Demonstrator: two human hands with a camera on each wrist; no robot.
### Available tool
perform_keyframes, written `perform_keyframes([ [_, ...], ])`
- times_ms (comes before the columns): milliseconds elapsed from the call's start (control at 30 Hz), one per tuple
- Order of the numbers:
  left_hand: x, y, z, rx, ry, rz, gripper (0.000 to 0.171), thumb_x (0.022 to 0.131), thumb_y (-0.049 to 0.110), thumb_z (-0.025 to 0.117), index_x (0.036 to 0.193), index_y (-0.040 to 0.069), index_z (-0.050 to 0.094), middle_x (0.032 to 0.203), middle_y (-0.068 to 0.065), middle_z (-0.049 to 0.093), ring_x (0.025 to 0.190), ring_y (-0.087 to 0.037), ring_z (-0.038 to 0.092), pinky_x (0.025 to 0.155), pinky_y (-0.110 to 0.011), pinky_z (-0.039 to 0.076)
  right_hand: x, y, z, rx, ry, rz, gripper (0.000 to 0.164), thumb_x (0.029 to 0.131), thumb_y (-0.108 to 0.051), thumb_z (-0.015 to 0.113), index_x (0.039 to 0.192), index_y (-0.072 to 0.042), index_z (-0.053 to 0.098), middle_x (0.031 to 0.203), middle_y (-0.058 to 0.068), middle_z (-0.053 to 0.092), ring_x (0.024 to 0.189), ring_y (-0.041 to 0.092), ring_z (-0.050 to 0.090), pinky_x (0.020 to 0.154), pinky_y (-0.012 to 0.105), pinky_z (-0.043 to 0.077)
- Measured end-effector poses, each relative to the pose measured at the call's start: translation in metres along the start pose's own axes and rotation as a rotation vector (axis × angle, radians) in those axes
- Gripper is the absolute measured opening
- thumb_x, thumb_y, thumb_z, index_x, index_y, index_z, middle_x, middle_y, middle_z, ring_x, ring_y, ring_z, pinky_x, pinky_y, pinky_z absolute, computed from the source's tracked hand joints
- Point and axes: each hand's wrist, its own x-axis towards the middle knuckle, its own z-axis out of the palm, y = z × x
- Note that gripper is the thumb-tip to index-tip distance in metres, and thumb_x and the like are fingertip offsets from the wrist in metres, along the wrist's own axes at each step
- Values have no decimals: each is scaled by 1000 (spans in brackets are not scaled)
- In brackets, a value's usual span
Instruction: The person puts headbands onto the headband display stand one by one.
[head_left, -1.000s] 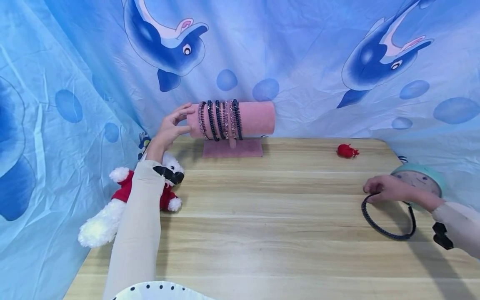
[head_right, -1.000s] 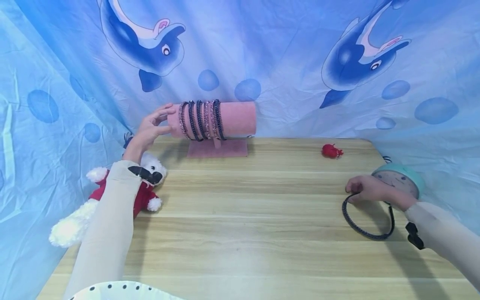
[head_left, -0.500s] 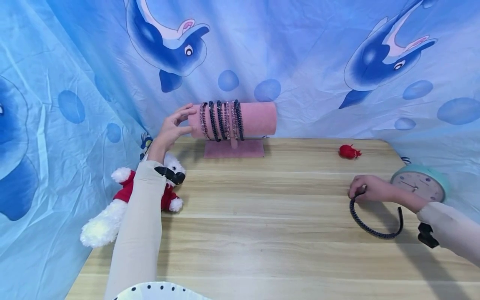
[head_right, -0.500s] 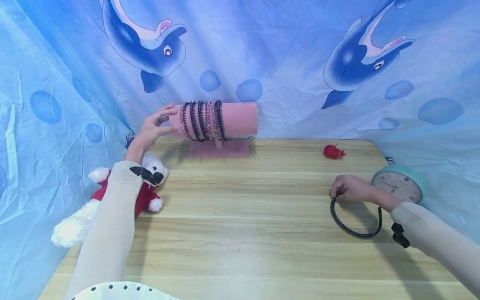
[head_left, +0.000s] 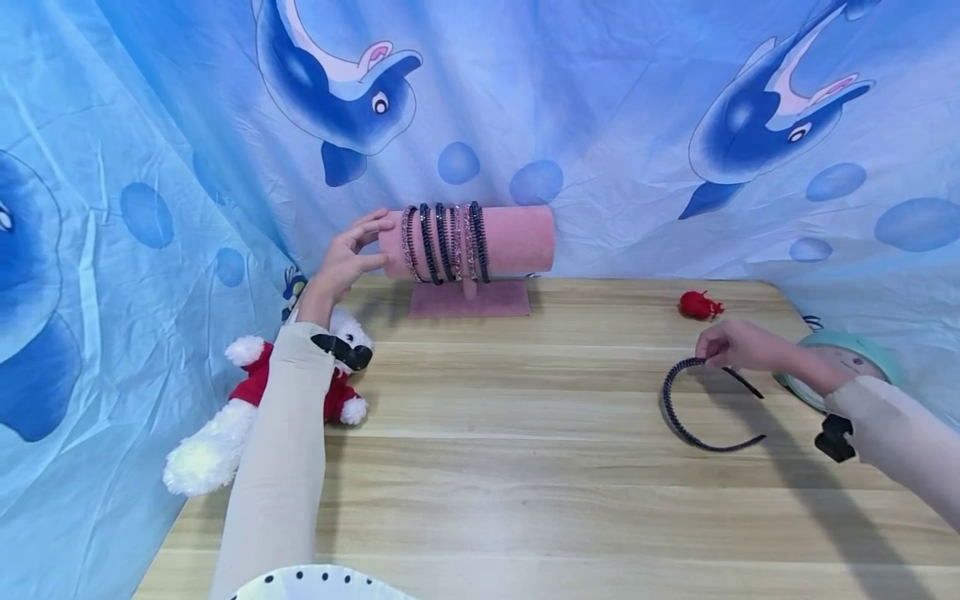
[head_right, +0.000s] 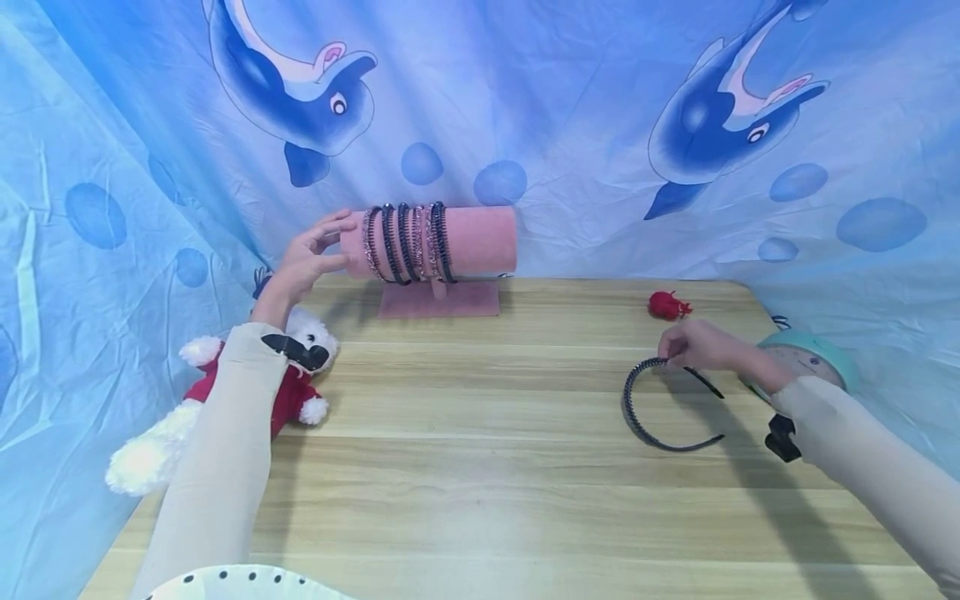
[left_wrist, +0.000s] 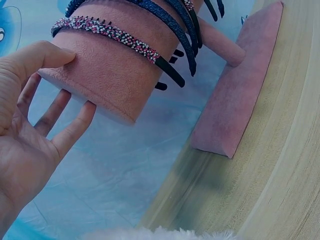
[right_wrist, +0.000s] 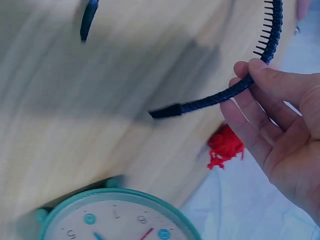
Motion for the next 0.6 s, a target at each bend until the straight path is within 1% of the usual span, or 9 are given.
perform_keyframes([
  [67, 0, 0, 0, 2, -1, -1, 58, 88, -10, 66, 143, 3, 56, 167, 4, 32, 147, -25, 39, 90, -13, 52, 4, -2, -4, 12, -3, 50, 12, 85, 8, 73, 91, -2, 69, 85, 13, 75, 74, 11, 67, 52, 25, 53],
  [167, 0, -1, -1, -4, 0, -5, 58, 88, -11, 67, 143, 3, 56, 166, 5, 33, 146, -25, 39, 91, -13, 52, 8, -6, -8, 26, 0, 104, 11, 88, 4, 72, 98, 1, 69, 91, 15, 76, 79, 10, 69, 53, 29, 56],
  [233, 1, -1, -1, -8, 2, -8, 59, 87, -11, 66, 143, 3, 56, 166, 6, 34, 146, -25, 39, 92, -13, 52, 11, -9, -10, 46, 5, 139, 16, 90, 1, 71, 106, 3, 70, 96, 15, 76, 81, 9, 68, 57, 31, 59],
  [300, 1, -1, -1, -8, 3, -11, 59, 87, -11, 66, 143, 4, 57, 165, 7, 35, 146, -25, 39, 92, -13, 52, 13, -13, -12, 75, 17, 157, 24, 92, 0, 70, 114, 7, 69, 99, 18, 76, 82, 9, 69, 61, 33, 61],
  [367, 0, -1, 0, -1, 2, -12, 59, 87, -11, 66, 143, 4, 56, 165, 7, 34, 147, -25, 39, 92, -13, 51, 16, -17, -13, 116, 39, 170, 30, 93, 0, 69, 121, 11, 67, 104, 21, 75, 82, 12, 71, 64, 35, 63],
  [500, -1, 0, 0, 12, -2, -11, 59, 88, -10, 66, 144, 4, 56, 166, 6, 33, 147, -25, 38, 91, -13, 51, 22, -26, -17, 217, 92, 200, 36, 95, 0, 66, 128, 14, 60, 112, 29, 71, 86, 15, 73, 71, 39, 64],
  [600, -1, 2, 0, 6, -3, -7, 59, 88, -11, 66, 144, 3, 56, 166, 4, 33, 148, -26, 38, 91, -13, 51, 27, -31, -21, 289, 127, 209, 40, 97, -1, 64, 132, 15, 56, 115, 30, 70, 88, 10, 73, 76, 42, 64],
])
